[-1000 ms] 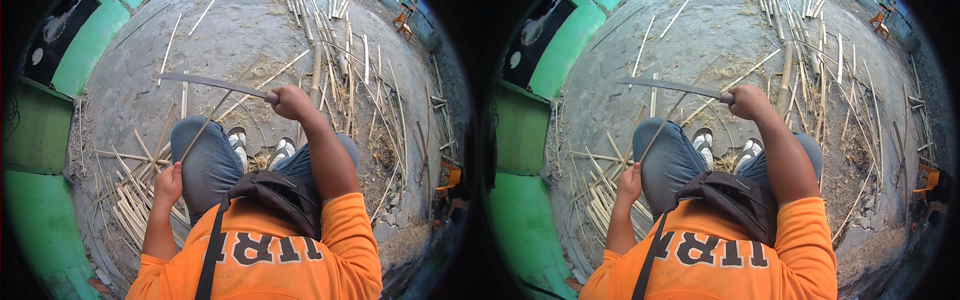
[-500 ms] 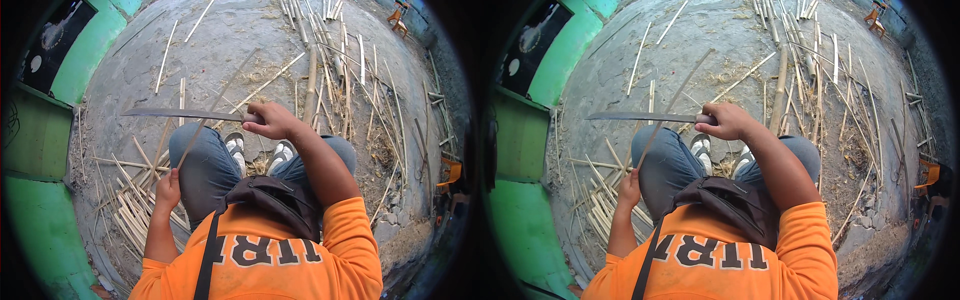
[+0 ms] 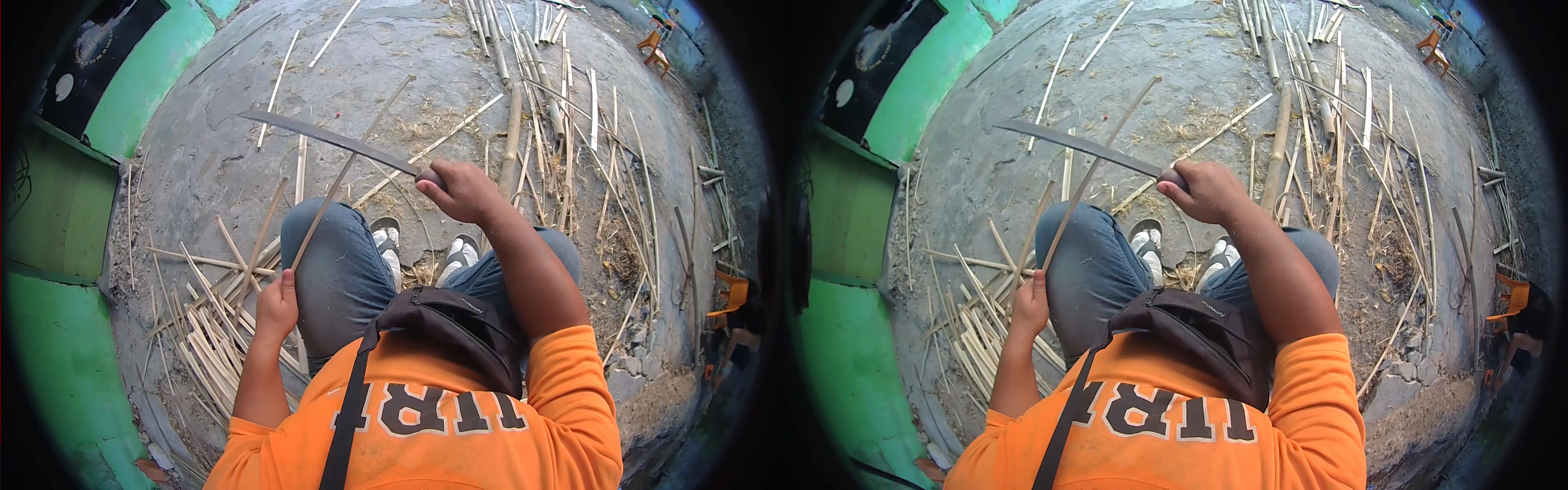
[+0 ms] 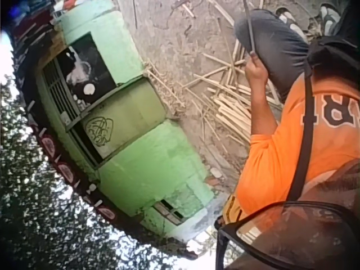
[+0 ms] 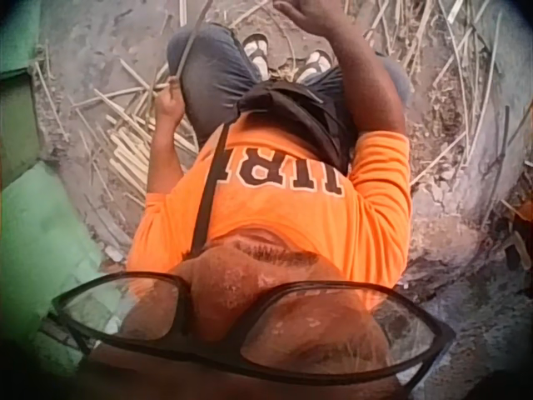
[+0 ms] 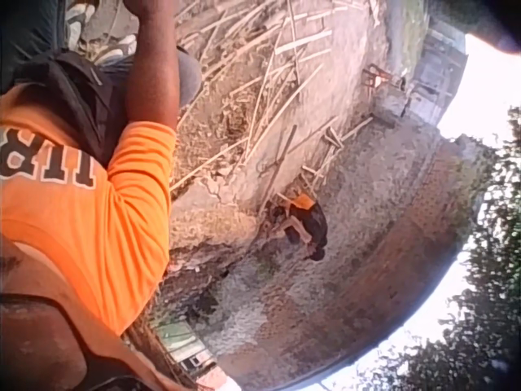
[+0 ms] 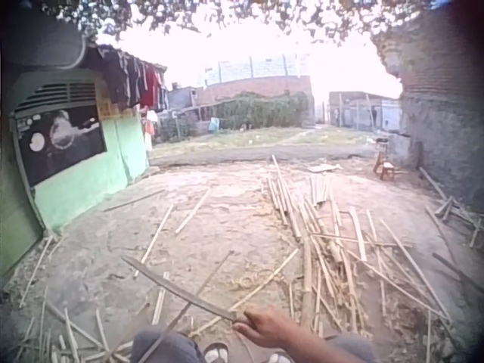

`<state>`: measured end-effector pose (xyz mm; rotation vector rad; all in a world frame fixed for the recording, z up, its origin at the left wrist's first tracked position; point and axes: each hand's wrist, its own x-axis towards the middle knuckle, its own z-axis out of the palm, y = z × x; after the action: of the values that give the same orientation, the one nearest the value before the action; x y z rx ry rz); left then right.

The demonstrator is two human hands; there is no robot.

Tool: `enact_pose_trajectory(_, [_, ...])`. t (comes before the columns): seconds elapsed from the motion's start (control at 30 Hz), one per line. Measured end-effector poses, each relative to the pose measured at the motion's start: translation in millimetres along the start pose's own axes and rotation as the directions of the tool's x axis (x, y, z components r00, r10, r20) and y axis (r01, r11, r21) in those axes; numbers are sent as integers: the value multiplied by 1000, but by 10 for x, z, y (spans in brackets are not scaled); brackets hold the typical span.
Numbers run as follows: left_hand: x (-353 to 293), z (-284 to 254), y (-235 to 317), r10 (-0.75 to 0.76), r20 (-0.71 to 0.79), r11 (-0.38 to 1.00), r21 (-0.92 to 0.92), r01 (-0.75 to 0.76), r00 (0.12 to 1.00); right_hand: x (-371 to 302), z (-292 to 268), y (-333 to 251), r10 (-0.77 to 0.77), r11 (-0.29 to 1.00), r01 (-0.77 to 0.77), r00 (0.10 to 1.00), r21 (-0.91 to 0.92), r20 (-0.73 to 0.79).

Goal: The person uses a large blade to shave and thin down long strips of bamboo, holding the bamboo in their left hand and drawing the blade across the surface with their right hand while seated outdoors.

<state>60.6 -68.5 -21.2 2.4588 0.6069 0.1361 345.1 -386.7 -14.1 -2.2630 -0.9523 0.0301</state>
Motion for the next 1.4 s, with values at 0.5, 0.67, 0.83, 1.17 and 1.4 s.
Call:
enact_pose_trajectory(0.5, [4,1,-40,-29,39,999,24,28,999,43,-45,128,100,995,-100,995,17,12])
enact_pose_trajectory(0.67, [5,-40,15,-24,40,999,26,23,999,71,-41,4,15,995,-7,997,-104,75])
enact_pose_trajectory(0.83, [33,-81,114,-27,64,997,76,22,998,129,-65,330,109,993,-111,993,-28,-51])
enact_pose_trajectory(1.17, [27,-101,9,-37,103,999,2,37,994,-7,-1,-63,66,992,-60,997,-107,52])
enact_pose_trajectory(1.4, [58,-233,239,-58,179,997,66,47,982,96,13,362,269,953,-253,960,166,-83])
